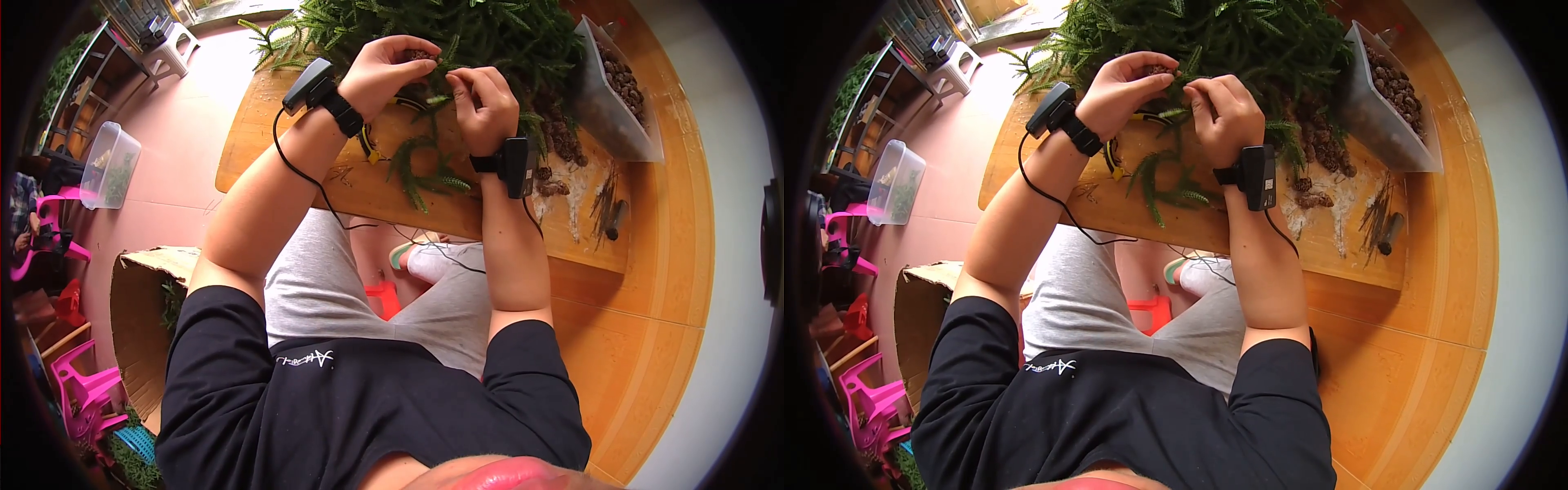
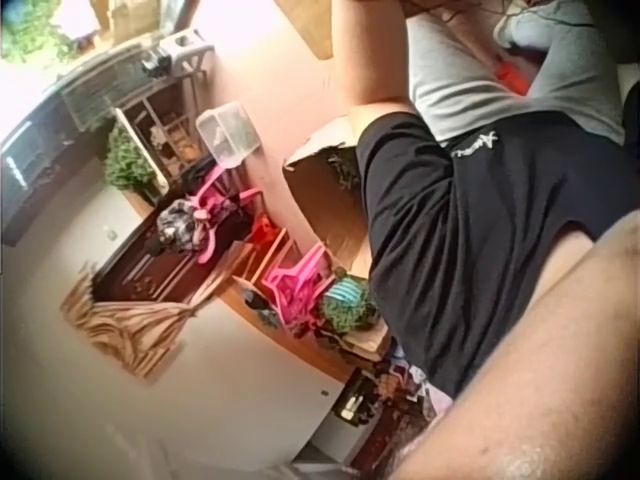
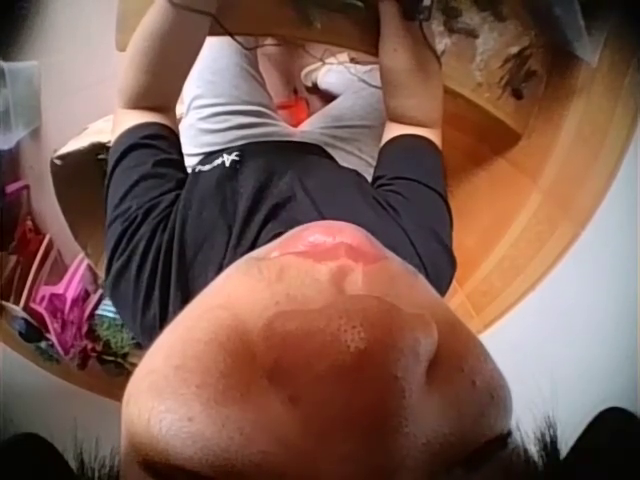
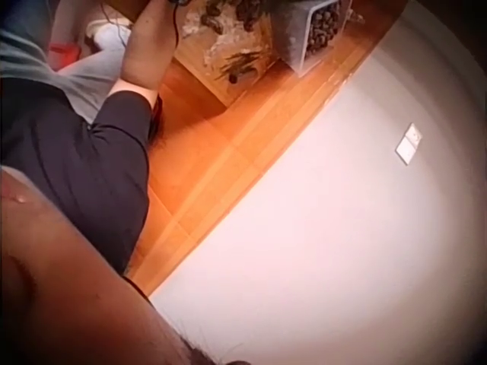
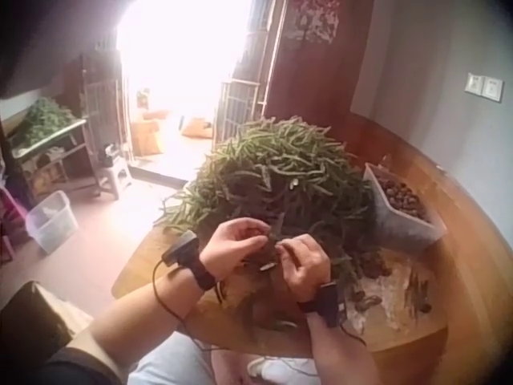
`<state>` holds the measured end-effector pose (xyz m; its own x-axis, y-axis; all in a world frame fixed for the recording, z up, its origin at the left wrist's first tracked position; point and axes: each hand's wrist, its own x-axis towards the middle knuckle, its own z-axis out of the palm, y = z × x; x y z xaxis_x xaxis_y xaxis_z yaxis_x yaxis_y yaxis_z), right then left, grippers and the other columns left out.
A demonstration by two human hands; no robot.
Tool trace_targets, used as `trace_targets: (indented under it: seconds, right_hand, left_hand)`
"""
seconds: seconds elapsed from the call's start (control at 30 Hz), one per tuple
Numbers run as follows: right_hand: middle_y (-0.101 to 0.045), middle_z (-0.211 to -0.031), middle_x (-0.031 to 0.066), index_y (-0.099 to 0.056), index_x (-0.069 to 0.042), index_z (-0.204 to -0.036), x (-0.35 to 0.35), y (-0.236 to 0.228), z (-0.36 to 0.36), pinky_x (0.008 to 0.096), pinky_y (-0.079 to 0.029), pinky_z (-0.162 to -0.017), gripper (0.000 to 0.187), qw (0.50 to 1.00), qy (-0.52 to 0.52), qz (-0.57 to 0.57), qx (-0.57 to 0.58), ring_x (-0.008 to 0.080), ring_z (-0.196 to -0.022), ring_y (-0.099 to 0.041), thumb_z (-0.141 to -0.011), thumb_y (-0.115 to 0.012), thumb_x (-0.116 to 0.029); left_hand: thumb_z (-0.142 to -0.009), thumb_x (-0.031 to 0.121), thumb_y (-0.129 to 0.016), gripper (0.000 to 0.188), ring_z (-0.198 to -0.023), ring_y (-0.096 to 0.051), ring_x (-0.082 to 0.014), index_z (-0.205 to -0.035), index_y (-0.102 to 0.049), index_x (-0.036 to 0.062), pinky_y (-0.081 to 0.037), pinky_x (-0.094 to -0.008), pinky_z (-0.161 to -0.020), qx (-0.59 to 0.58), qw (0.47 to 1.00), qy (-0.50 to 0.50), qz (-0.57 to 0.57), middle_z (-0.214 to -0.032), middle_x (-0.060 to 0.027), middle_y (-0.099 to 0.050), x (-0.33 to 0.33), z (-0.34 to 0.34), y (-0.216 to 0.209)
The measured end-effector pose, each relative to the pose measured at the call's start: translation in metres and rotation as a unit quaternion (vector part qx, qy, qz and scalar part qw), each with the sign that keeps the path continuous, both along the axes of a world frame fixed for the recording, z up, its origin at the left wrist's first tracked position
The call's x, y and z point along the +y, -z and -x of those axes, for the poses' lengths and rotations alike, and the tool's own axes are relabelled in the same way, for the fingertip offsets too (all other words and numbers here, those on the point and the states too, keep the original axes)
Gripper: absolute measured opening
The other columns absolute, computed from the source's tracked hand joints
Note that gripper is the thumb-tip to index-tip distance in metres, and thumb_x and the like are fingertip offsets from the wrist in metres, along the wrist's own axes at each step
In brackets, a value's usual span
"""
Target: The person picks up a pinecone and attaches it to a branch of greenery by hand, then picks up another branch and inspects it.
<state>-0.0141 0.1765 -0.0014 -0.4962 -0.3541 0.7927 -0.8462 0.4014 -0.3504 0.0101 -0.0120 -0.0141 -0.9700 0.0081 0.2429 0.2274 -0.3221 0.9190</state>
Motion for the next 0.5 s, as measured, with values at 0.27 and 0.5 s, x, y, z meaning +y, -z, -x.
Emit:
trace_targets:
  seconds: [0.27, 0.5]
  right_hand:
    - [-0.066, -0.081, 0.0006, -0.071, -0.001, -0.093, -0.006, 0.018, 0.009, 0.0246, -0.047, -0.061, 0.014, 0.96, -0.013, 0.104, -0.261, 0.0089, -0.067, -0.059, -0.093, -0.068, -0.014]
    - [-0.066, -0.08, -0.0018, -0.069, 0.0, -0.105, 0.002, 0.016, 0.015, 0.0234, -0.045, -0.06, 0.018, 0.795, -0.144, 0.234, -0.541, 0.0053, -0.065, -0.054, -0.093, -0.068, -0.014]
  left_hand:
    - [-0.091, 0.0, -0.066, 0.022, -0.096, -0.062, -0.0087, -0.113, -0.065, -0.0008, -0.052, -0.023, -0.087, 0.099, 0.988, -0.06, 0.098, -0.104, -0.0034, -0.067, 0.007, 0.002, 0.003]
    - [-0.091, 0.002, -0.067, 0.023, -0.095, -0.062, -0.0083, -0.113, -0.065, -0.0003, -0.052, -0.0227, -0.087, 0.104, 0.988, -0.064, 0.097, -0.103, -0.0029, -0.067, 0.008, 0.003, 0.003]
